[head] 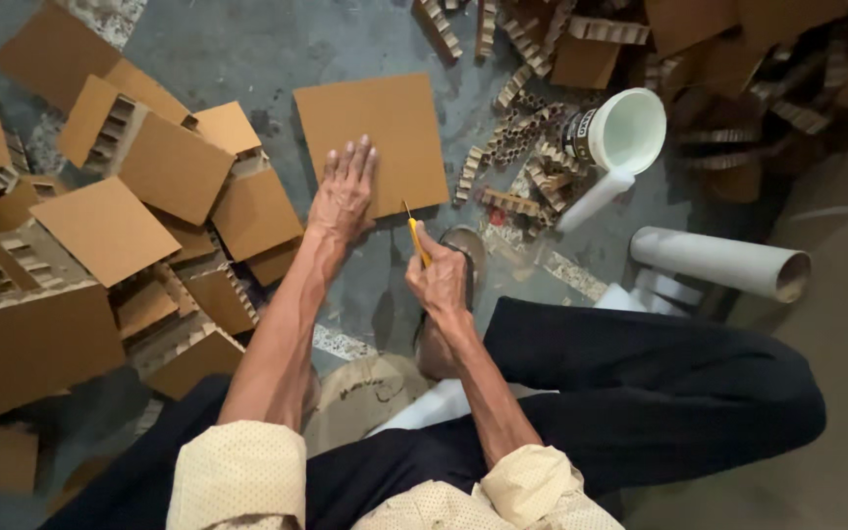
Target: The person sits on the floor and uses a yellow utility knife to cut rectangular pieces of corrugated cardboard. They repeatedly score the cardboard along a line and then snap it apart by hand, separating the pieces and placing them into a pile.
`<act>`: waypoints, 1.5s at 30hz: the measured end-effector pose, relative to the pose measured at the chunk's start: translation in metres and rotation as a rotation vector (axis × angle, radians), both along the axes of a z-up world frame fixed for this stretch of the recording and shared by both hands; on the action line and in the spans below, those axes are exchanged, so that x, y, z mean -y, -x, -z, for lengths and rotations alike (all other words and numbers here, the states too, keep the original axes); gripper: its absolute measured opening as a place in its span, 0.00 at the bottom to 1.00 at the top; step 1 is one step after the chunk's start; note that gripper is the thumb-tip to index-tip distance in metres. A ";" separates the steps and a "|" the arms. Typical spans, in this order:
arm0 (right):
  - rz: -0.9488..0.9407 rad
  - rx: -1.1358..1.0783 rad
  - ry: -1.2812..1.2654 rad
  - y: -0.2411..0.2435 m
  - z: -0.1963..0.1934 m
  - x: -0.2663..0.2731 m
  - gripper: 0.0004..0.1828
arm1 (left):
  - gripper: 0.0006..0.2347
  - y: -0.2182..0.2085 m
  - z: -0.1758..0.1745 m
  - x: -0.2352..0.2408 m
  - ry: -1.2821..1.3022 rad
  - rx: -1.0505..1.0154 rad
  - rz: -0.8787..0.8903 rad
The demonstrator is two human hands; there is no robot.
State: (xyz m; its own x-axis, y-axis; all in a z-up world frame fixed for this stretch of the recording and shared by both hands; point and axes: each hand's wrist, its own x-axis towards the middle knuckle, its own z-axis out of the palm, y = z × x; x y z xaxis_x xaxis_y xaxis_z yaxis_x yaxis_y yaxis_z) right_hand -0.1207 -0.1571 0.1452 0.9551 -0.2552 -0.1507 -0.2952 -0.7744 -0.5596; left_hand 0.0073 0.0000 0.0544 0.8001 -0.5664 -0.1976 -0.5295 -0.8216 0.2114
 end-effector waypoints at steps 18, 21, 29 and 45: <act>0.106 0.249 -0.133 -0.135 0.014 -0.019 0.26 | 0.49 0.002 0.015 0.001 -0.028 0.026 0.018; 0.033 0.265 -0.149 -0.155 0.031 -0.021 0.26 | 0.45 0.007 0.040 0.001 0.037 0.221 -0.023; 0.000 0.123 -0.153 -0.176 0.046 -0.011 0.27 | 0.50 0.000 0.016 -0.002 -0.021 0.059 0.010; -0.276 0.352 -0.010 -0.170 0.065 0.014 0.21 | 0.39 0.012 0.042 0.002 0.059 0.162 -0.029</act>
